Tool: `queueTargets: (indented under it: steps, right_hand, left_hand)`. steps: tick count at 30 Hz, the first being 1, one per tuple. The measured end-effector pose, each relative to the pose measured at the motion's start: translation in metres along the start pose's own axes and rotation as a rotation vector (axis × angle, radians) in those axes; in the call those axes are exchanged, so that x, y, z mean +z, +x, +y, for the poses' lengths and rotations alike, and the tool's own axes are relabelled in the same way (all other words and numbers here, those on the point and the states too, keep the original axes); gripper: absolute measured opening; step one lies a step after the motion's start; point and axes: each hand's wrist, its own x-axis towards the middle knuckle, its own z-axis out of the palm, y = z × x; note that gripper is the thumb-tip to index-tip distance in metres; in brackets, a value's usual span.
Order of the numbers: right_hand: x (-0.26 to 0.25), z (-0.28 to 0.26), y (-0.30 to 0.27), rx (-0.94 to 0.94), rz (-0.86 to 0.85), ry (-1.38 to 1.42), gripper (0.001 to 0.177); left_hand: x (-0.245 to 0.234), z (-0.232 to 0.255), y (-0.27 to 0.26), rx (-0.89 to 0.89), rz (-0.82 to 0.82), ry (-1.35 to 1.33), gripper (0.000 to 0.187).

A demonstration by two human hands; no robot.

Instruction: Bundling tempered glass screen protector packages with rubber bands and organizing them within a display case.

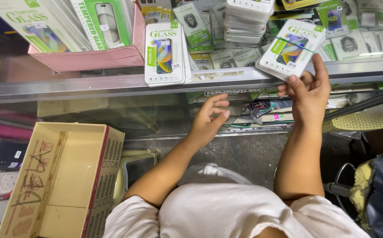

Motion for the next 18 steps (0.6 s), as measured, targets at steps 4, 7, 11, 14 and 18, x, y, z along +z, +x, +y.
queueTargets:
  steps: [4, 7, 11, 14, 18]
  right_hand:
    - [0.001, 0.012, -0.001, 0.058, 0.130, -0.230, 0.067]
    - [0.004, 0.036, -0.005, -0.045, 0.158, -0.432, 0.055]
    - [0.039, 0.057, -0.016, -0.168, 0.066, -0.391, 0.036]
    - [0.098, 0.037, -0.013, -0.053, -0.162, -0.122, 0.041]
    - [0.152, 0.036, 0.011, 0.202, -0.284, 0.199, 0.057]
  left_hand:
    - [-0.007, -0.004, -0.004, -0.025, 0.050, -0.022, 0.052]
    - [-0.021, -0.006, -0.011, 0.007, 0.143, -0.115, 0.046]
    - [-0.051, 0.032, -0.027, 0.345, 0.556, 0.334, 0.026]
    - [-0.076, 0.072, -0.031, 0.434, 0.735, 0.508, 0.032]
    - [-0.121, 0.073, -0.017, 0.482, 0.777, 0.725, 0.044]
